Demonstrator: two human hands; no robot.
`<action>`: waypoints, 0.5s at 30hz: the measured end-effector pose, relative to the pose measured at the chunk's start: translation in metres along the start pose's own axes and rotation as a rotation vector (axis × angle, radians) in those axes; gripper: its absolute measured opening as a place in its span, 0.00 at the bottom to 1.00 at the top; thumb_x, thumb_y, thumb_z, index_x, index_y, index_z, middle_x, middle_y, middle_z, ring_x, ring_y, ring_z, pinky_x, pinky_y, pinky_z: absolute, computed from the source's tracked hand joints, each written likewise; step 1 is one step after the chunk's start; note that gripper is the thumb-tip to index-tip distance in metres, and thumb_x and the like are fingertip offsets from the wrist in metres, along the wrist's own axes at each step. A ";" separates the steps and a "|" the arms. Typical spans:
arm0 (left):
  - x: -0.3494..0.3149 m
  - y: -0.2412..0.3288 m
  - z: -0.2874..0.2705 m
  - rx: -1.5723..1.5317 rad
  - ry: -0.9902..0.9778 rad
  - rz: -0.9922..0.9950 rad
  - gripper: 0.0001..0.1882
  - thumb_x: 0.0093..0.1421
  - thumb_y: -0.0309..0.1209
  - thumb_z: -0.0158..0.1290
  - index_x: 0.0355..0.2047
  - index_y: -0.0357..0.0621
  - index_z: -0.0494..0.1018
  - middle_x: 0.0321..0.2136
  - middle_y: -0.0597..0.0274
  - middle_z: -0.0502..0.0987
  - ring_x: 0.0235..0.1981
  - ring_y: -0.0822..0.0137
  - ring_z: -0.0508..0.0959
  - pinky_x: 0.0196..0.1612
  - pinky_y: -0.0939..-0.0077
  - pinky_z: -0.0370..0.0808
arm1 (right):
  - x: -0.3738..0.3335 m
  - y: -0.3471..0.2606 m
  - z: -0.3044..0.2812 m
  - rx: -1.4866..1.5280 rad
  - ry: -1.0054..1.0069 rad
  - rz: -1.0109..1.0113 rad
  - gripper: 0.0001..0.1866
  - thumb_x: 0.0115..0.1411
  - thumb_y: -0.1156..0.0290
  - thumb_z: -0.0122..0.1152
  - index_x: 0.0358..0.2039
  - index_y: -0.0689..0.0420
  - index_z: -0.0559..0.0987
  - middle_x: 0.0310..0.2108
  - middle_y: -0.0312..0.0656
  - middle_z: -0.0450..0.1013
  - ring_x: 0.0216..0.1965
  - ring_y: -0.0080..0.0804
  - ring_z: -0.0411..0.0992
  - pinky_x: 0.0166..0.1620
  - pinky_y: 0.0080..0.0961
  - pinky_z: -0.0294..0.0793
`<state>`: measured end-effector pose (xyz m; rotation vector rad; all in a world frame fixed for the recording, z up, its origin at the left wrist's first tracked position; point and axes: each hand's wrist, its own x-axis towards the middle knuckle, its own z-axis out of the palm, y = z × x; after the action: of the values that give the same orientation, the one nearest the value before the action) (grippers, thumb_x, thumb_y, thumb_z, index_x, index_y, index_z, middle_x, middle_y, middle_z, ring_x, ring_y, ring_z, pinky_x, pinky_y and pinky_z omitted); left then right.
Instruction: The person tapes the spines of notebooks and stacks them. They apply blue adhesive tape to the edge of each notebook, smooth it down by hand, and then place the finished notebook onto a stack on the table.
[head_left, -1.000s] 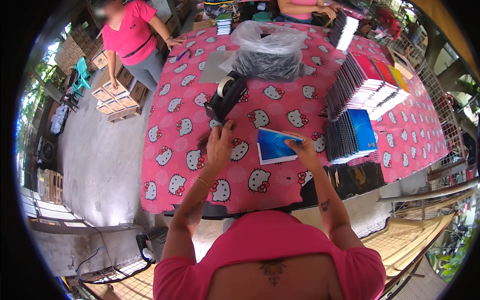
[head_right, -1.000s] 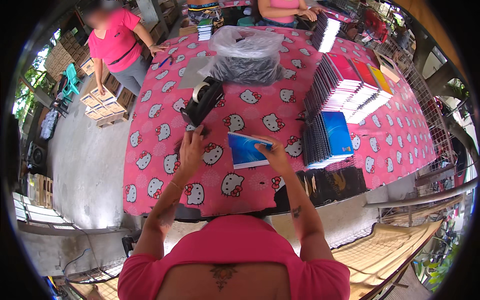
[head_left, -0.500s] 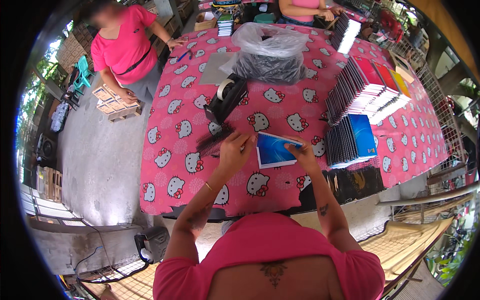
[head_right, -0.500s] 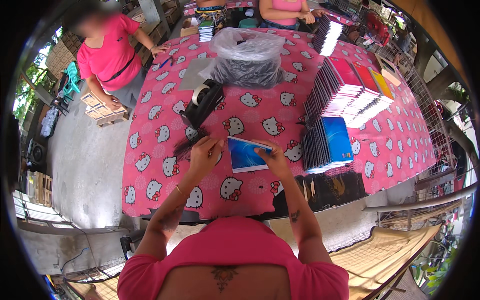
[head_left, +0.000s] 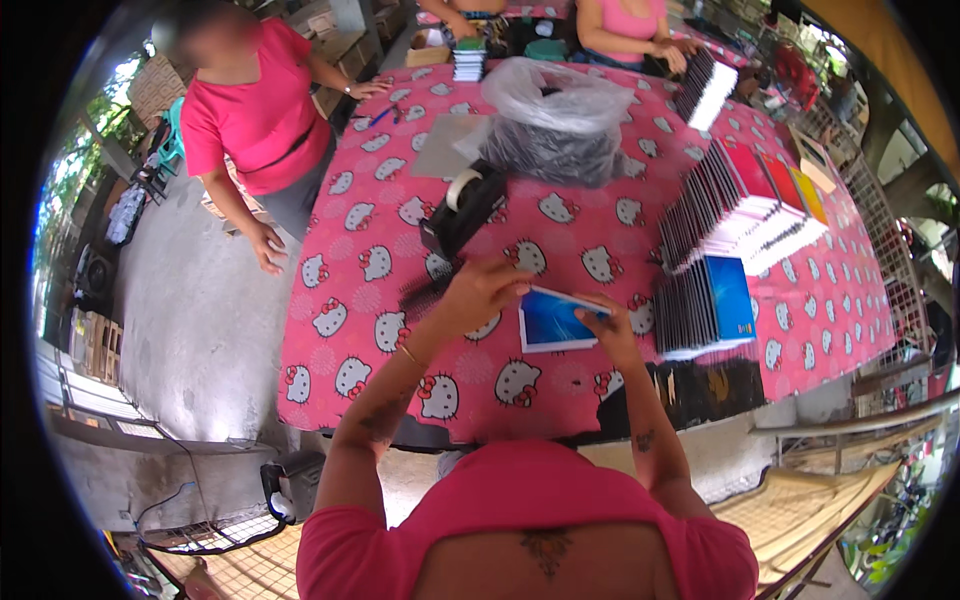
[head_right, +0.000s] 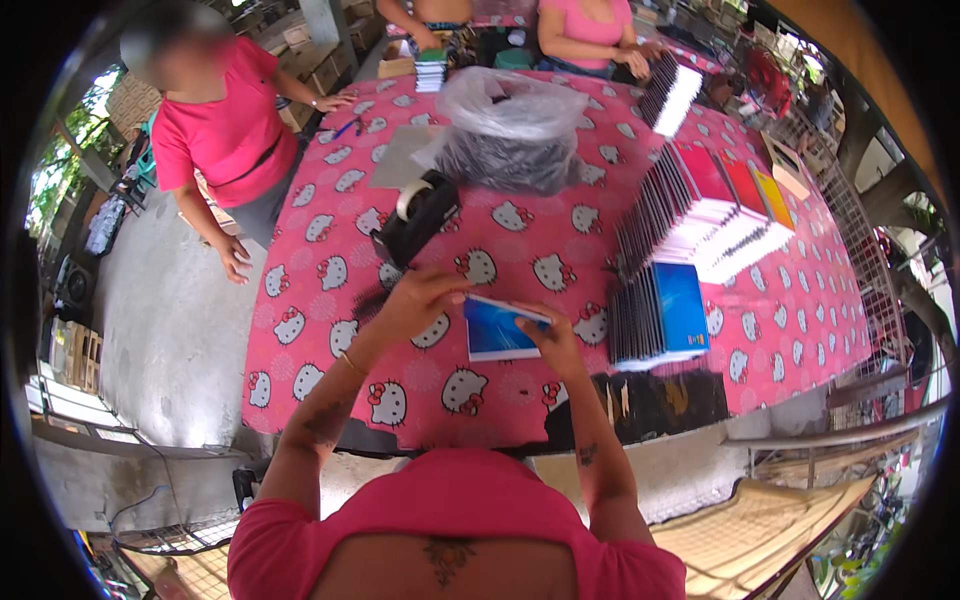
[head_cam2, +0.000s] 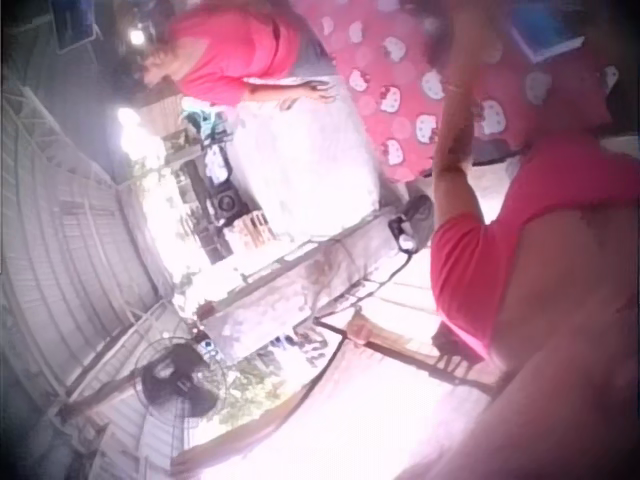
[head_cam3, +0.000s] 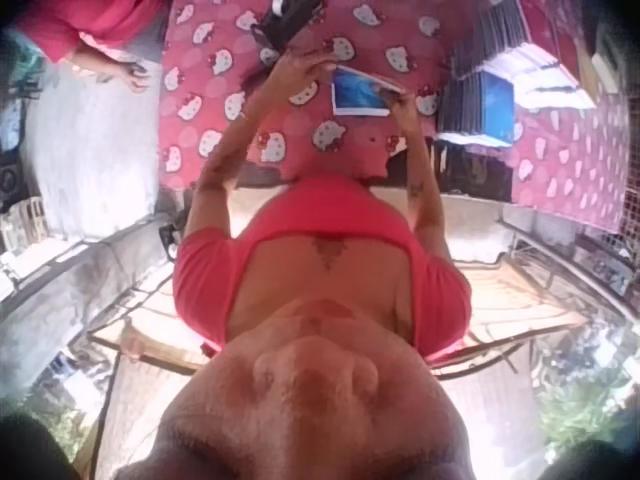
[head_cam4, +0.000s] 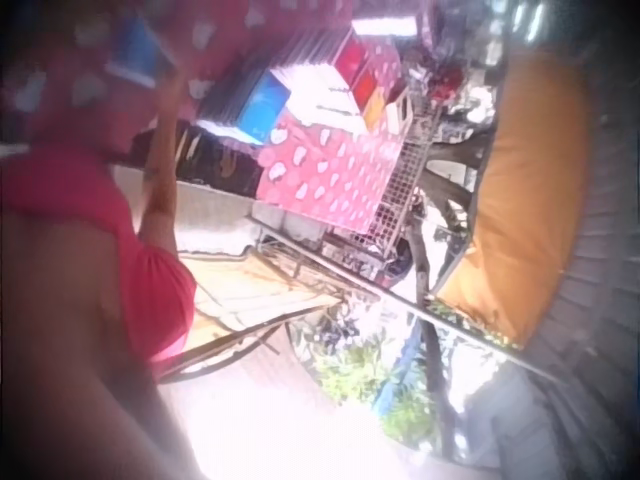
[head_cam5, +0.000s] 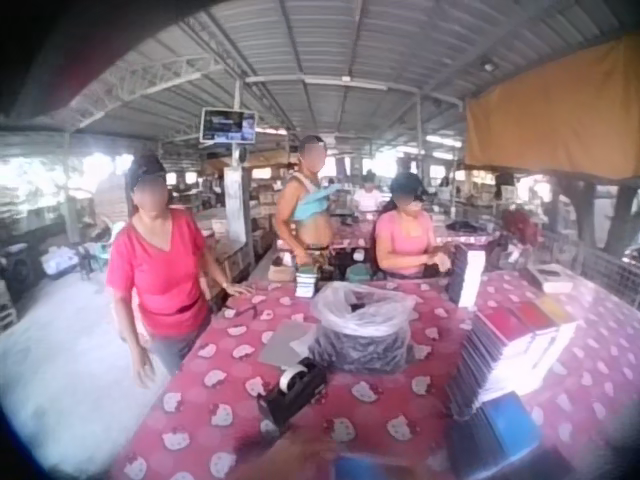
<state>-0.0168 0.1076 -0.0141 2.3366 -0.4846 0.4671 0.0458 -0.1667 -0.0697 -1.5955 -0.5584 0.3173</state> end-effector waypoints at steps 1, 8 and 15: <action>-0.001 -0.006 -0.002 0.074 -0.031 0.030 0.11 0.61 0.31 0.59 0.43 0.47 0.78 0.33 0.55 0.76 0.35 0.53 0.80 0.36 0.63 0.77 | -0.015 0.011 0.002 0.028 0.030 -0.037 0.15 0.61 0.78 0.64 0.49 0.61 0.81 0.44 0.39 0.79 0.45 0.22 0.73 0.50 0.20 0.71; 0.015 0.025 -0.006 0.030 -0.005 0.042 0.07 0.61 0.32 0.58 0.38 0.46 0.75 0.31 0.58 0.74 0.33 0.52 0.79 0.34 0.59 0.77 | -0.014 -0.017 -0.003 -0.054 0.101 -0.100 0.14 0.60 0.79 0.65 0.48 0.62 0.81 0.38 0.36 0.78 0.39 0.21 0.71 0.44 0.19 0.70; 0.005 0.019 -0.006 -0.004 0.006 0.026 0.08 0.61 0.35 0.57 0.37 0.46 0.74 0.33 0.59 0.74 0.32 0.52 0.79 0.33 0.58 0.76 | -0.018 -0.022 0.008 0.003 0.097 -0.048 0.15 0.59 0.80 0.65 0.48 0.61 0.82 0.38 0.35 0.78 0.38 0.19 0.70 0.44 0.19 0.68</action>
<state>-0.0219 0.0978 0.0031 2.3272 -0.5127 0.4851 0.0228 -0.1692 -0.0509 -1.5835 -0.5201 0.2039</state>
